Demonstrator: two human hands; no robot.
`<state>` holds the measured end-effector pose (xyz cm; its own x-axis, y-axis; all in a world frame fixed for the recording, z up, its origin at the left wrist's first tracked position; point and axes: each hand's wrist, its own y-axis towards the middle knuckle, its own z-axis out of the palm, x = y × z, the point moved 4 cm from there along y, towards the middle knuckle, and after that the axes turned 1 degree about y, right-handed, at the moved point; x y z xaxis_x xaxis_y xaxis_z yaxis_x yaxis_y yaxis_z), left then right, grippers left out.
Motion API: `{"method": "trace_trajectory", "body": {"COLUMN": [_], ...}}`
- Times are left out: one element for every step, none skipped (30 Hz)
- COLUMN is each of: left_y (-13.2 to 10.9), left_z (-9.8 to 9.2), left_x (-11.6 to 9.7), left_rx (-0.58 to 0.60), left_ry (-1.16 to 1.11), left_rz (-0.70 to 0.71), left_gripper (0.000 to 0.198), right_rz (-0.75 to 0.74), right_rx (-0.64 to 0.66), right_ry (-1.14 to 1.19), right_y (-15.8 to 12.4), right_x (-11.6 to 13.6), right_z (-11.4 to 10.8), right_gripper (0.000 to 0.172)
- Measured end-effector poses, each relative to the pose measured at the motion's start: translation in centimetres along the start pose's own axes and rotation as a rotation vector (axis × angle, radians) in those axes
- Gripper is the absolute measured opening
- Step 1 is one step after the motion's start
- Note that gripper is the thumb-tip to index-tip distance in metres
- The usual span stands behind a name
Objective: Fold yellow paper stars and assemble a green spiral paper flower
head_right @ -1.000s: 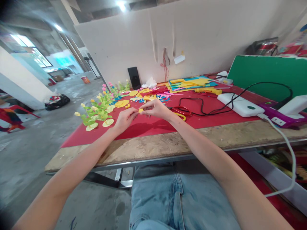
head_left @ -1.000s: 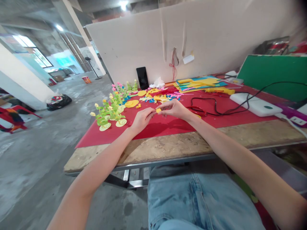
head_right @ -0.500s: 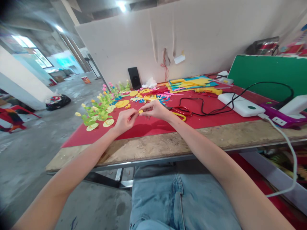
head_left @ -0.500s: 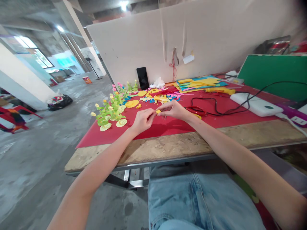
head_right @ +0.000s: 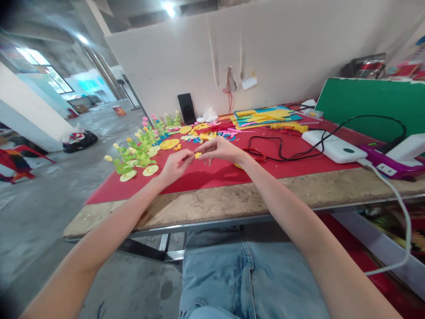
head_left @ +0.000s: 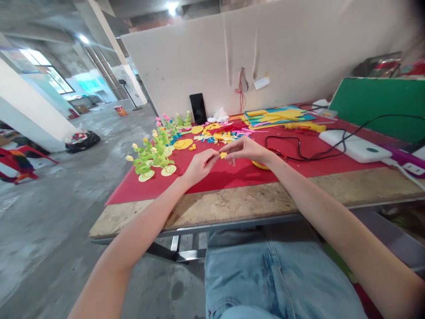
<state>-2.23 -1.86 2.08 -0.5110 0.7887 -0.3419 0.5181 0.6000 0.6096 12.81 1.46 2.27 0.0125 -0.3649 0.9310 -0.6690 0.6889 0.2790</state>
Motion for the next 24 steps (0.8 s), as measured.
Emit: {"method": "trace_trajectory", "body": {"left_y": [0.0,0.0,0.0,0.0,0.0,-0.1,-0.1,-0.1,-0.2,-0.2,-0.2,-0.2,-0.3,-0.2,-0.2,-0.2,-0.2,-0.2,-0.2,-0.3,-0.3,-0.3,-0.3,-0.3], "left_z": [0.0,-0.1,-0.2,-0.3,-0.4,-0.5,-0.6,-0.6,-0.5,-0.3,-0.2,0.1,0.2,0.4,0.5,0.6,0.6,0.7,0.7,0.7,0.7,0.7,0.7,0.7], "left_x": [0.1,0.1,0.2,0.3,0.4,0.4,0.4,0.4,0.3,0.2,0.1,0.0,0.0,0.1,0.2,0.3,0.4,0.5,0.6,0.6,0.6,0.7,0.7,0.6], "left_rx": [-0.006,-0.021,-0.041,-0.063,-0.083,-0.098,-0.104,-0.095,-0.071,-0.04,-0.006,0.026,0.051,0.066,0.072,0.073,0.074,0.071,0.066,0.063,0.063,0.063,0.061,0.059], "left_ry": [0.0,0.003,0.006,0.008,0.008,0.007,0.005,0.003,0.003,0.007,0.013,0.02,0.029,0.039,0.048,0.056,0.064,0.071,0.076,0.077,0.074,0.069,0.062,0.052], "left_rz": [-0.018,-0.037,-0.056,-0.075,-0.091,-0.104,-0.112,-0.113,-0.107,-0.097,-0.086,-0.079,-0.075,-0.075,-0.076,-0.077,-0.078,-0.075,-0.069,-0.062,-0.054,-0.046,-0.04,-0.036], "left_gripper": [0.019,0.019,0.019,0.019,0.019,0.019,0.019,0.02,0.02,0.02,0.021,0.021,0.022,0.022,0.022,0.023,0.023,0.023,0.023,0.023,0.022,0.022,0.022,0.022], "right_rz": [-0.005,-0.012,-0.02,-0.028,-0.036,-0.042,-0.047,-0.053,-0.058,-0.064,-0.068,-0.071,-0.073,-0.074,-0.074,-0.075,-0.075,-0.076,-0.077,-0.076,-0.073,-0.068,-0.061,-0.054], "right_rx": [-0.025,-0.051,-0.076,-0.099,-0.12,-0.138,-0.152,-0.162,-0.166,-0.165,-0.161,-0.154,-0.144,-0.132,-0.118,-0.106,-0.096,-0.087,-0.082,-0.081,-0.078,-0.074,-0.069,-0.065], "right_ry": [0.002,0.007,0.012,0.019,0.026,0.033,0.037,0.037,0.034,0.027,0.019,0.01,0.004,0.001,0.0,0.001,0.005,0.01,0.015,0.02,0.024,0.028,0.031,0.034], "right_y": [0.1,0.1,0.2,0.2,0.2,0.3,0.3,0.3,0.3,0.3,0.3,0.3,0.3,0.3,0.3,0.3,0.3,0.3,0.4,0.4,0.4,0.4,0.4,0.5], "right_x": [-0.1,0.0,0.0,0.1,0.2,0.3,0.4,0.5,0.5,0.6,0.6,0.6,0.5,0.5,0.4,0.3,0.2,0.1,0.1,0.1,0.1,0.0,0.0,0.0], "right_z": [-0.1,-0.1,-0.1,-0.1,-0.2,-0.2,-0.2,-0.2,-0.2,-0.1,-0.1,-0.1,-0.1,0.0,0.0,0.0,0.0,0.1,0.1,0.1,0.2,0.2,0.3,0.3], "right_gripper": [0.038,0.038,0.038,0.037,0.036,0.036,0.035,0.035,0.035,0.034,0.034,0.033,0.032,0.03,0.029,0.029,0.028,0.028,0.028,0.027,0.027,0.028,0.028,0.028]}}
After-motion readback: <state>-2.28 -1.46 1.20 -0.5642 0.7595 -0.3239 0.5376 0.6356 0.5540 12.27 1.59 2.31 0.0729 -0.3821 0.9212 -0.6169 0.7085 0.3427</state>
